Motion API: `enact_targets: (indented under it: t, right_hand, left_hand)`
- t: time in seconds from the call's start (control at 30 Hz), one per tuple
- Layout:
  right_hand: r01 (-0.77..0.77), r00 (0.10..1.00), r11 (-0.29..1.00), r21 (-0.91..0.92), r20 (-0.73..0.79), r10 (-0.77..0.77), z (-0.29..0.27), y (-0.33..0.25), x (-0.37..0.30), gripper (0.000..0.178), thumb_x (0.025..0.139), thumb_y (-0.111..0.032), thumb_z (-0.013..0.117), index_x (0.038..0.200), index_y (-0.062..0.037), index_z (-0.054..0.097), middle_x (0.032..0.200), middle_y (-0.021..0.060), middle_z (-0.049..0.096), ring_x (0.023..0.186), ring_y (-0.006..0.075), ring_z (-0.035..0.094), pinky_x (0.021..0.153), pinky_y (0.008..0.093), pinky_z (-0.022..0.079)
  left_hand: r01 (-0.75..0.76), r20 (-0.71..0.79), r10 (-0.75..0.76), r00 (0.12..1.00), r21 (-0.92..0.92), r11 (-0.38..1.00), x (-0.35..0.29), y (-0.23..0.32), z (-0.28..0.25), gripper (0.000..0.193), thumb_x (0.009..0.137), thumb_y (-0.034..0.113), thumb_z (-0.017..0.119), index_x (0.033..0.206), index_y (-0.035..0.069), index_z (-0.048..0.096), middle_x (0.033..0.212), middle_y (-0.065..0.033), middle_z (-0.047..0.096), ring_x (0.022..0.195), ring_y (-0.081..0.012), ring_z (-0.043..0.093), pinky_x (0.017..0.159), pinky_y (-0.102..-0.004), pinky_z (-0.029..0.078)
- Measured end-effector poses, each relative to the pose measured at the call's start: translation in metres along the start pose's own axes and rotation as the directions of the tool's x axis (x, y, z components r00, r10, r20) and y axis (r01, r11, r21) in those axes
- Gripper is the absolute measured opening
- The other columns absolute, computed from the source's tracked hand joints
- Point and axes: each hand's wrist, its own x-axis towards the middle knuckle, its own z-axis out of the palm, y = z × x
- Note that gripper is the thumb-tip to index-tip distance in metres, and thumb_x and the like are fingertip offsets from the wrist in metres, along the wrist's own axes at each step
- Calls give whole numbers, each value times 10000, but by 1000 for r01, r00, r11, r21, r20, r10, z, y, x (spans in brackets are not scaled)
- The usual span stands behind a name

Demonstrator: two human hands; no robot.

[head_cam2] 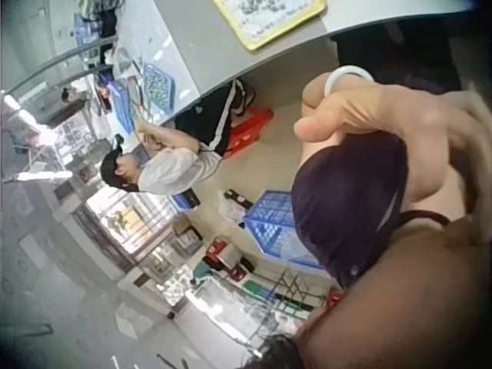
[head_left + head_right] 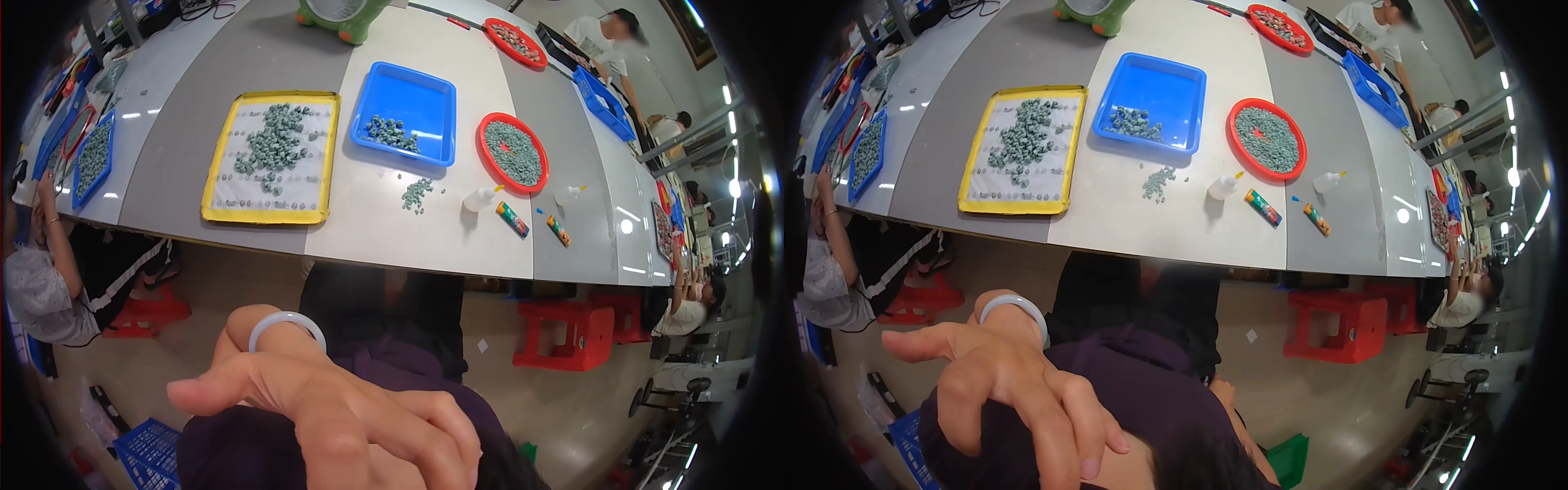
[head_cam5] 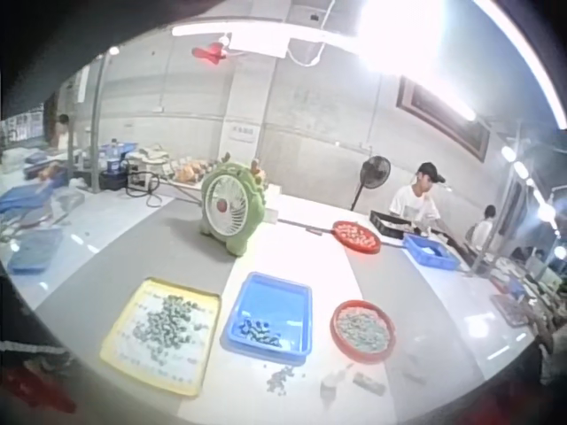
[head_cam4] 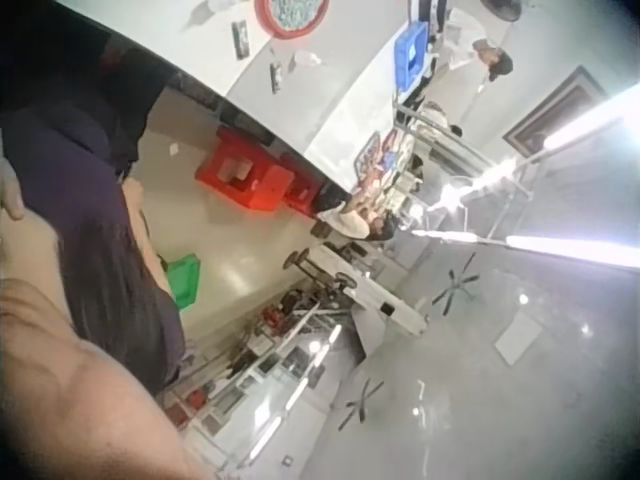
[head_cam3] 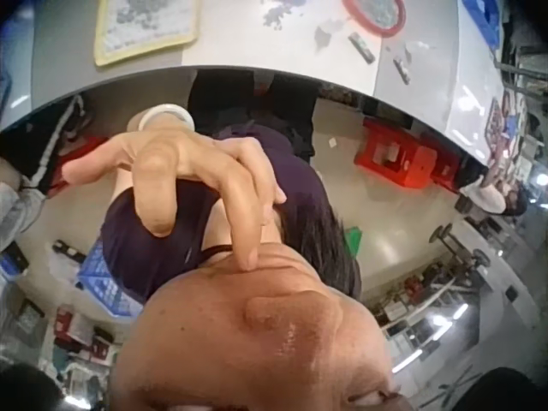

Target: Applying glue to small green plastic parts and assembling them on a workbench.

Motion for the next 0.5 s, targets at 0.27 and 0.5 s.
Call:
enact_targets:
  t: [0.27, 0.5]
  right_hand:
    - [522, 853, 835, -176, 134, -505, -290, -9, -158, 278, 792, -310, 561, 779, -41, 629, 724, 181, 614, 660, 367, 594, 635, 429, 471]
    - [748, 456, 647, 149, -824, -337, -472, -29, -177, 229, 862, -114, 521, 1053, 7, 560, 936, 10, 530, 748, 66, 470, 652, 217, 387]
  left_hand:
    - [-265, 72, 262, 962, 31, 964, -7, -24, 7, 923, 713, 828, 225, 1032, 36, 576, 1051, -246, 459, 1044, -436, 352, 895, -498, 131]
    - [-271, 34, 269, 962, 75, 960, -18, 6, 16, 897, 727, 815, 232, 1021, 48, 592, 1013, -241, 488, 1025, -433, 363, 890, -497, 133]
